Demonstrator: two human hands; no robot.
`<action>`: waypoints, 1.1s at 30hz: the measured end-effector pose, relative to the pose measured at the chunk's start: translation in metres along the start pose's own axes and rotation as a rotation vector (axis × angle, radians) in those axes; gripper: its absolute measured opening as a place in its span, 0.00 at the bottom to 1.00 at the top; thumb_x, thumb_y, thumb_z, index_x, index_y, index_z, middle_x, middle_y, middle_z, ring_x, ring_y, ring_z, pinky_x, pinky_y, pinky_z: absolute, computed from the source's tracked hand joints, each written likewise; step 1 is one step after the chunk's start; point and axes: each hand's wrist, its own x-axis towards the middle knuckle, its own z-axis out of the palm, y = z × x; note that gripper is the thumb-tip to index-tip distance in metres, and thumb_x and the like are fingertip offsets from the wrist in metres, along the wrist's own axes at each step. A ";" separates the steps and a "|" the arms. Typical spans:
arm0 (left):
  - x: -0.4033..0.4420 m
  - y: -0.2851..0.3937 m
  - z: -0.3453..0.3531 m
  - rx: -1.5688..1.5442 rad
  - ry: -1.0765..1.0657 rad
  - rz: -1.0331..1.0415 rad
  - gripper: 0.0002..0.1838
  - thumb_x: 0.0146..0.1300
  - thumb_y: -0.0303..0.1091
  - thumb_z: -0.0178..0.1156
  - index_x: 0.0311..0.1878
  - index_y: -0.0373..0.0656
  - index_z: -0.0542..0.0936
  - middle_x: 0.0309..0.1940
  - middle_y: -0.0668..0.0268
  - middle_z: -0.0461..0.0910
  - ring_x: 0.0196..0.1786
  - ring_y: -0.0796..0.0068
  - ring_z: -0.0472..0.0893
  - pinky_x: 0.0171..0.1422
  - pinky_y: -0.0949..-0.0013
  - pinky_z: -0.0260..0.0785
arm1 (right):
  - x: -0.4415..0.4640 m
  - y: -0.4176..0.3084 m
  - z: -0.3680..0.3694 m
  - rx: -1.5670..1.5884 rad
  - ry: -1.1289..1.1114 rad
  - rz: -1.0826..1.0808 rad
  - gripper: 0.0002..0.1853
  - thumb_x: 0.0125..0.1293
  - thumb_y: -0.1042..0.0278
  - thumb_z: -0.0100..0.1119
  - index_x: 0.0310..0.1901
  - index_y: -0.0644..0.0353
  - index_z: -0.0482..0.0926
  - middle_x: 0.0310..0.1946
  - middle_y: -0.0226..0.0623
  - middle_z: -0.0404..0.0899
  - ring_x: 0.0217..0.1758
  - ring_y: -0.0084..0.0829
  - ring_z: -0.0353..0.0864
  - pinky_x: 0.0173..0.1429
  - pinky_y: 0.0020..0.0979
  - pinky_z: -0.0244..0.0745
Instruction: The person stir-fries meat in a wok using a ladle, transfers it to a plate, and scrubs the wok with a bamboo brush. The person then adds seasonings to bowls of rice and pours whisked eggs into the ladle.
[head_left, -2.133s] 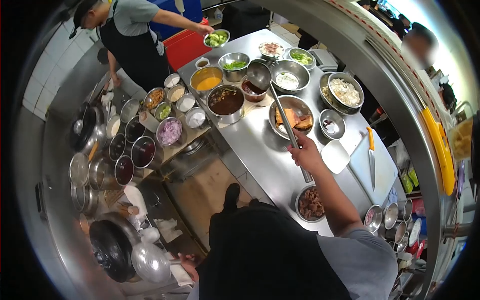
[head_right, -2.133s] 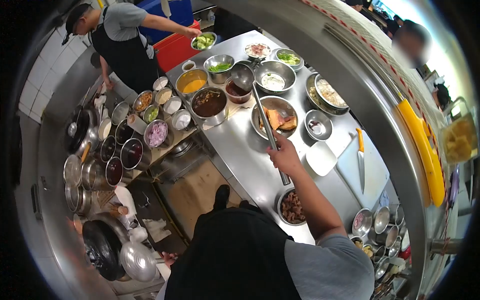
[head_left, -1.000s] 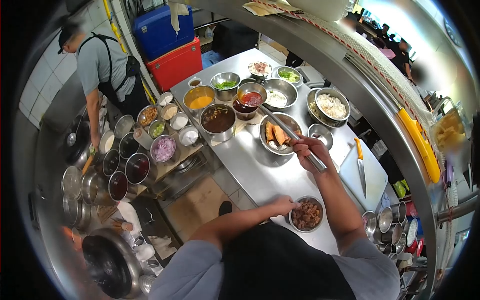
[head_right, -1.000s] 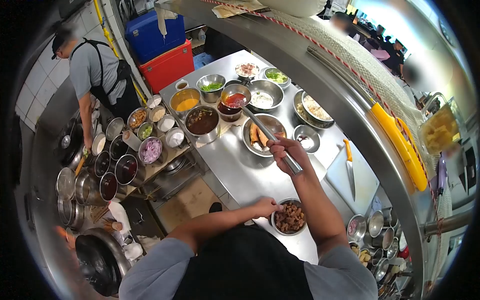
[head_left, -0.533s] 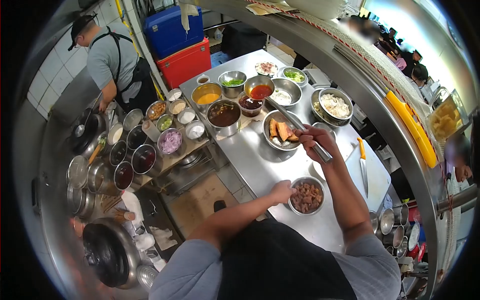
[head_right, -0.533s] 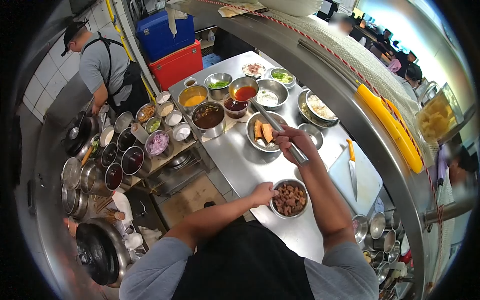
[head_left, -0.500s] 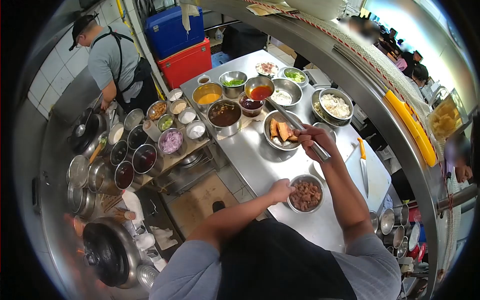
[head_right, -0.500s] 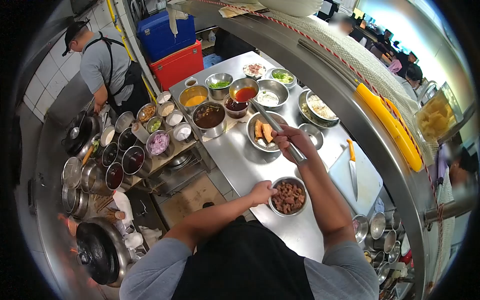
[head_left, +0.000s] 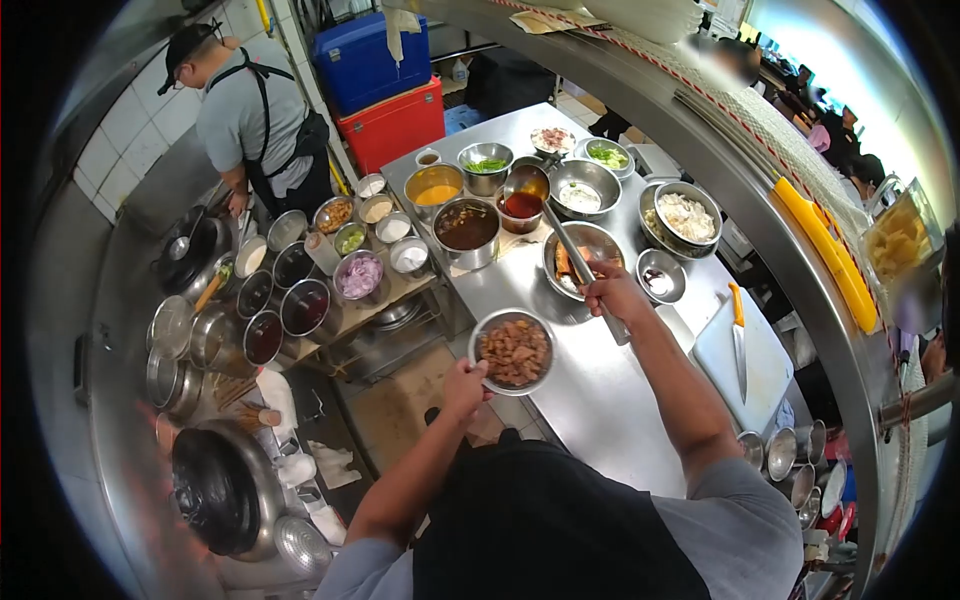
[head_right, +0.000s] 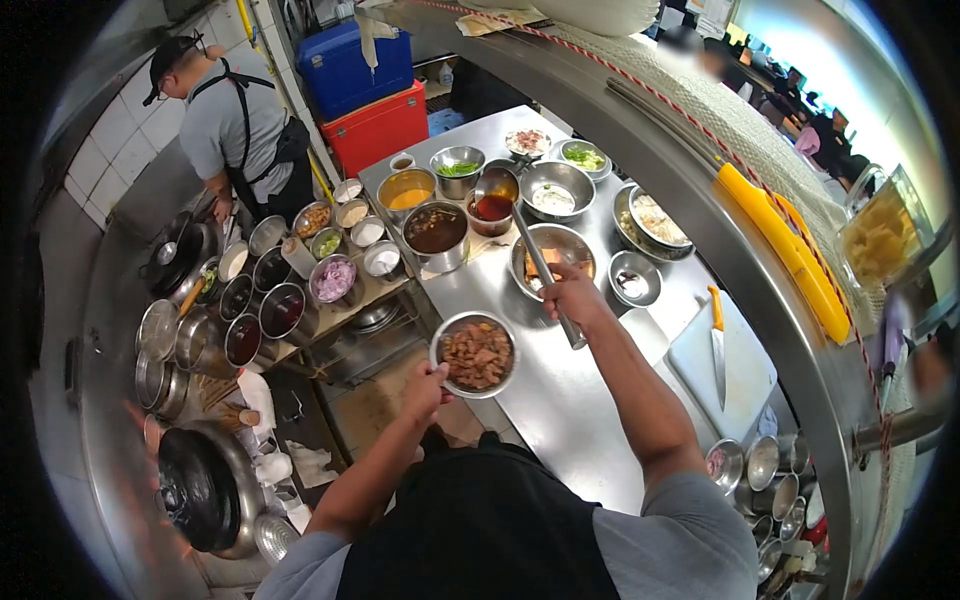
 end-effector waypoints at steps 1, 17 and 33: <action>-0.002 0.002 -0.007 -0.048 0.028 0.006 0.11 0.79 0.39 0.61 0.44 0.41 0.77 0.35 0.66 0.81 0.29 0.76 0.81 0.30 0.73 0.77 | 0.000 0.002 0.001 -0.044 -0.006 -0.007 0.41 0.65 0.85 0.60 0.80 0.69 0.58 0.34 0.41 0.82 0.25 0.25 0.77 0.27 0.29 0.72; -0.022 0.015 -0.031 -0.203 0.174 0.008 0.09 0.79 0.39 0.60 0.41 0.48 0.74 0.35 0.70 0.81 0.32 0.75 0.82 0.34 0.70 0.75 | -0.007 -0.031 -0.027 0.432 -0.176 0.066 0.27 0.70 0.86 0.48 0.71 0.72 0.64 0.38 0.40 0.76 0.27 0.17 0.68 0.24 0.17 0.66; 0.033 0.008 -0.008 -0.429 0.215 0.028 0.07 0.78 0.38 0.60 0.47 0.45 0.78 0.41 0.66 0.82 0.36 0.72 0.84 0.34 0.68 0.79 | -0.035 -0.060 -0.041 0.942 -0.311 0.194 0.07 0.77 0.80 0.42 0.50 0.76 0.65 0.39 0.43 0.71 0.25 0.18 0.69 0.23 0.19 0.71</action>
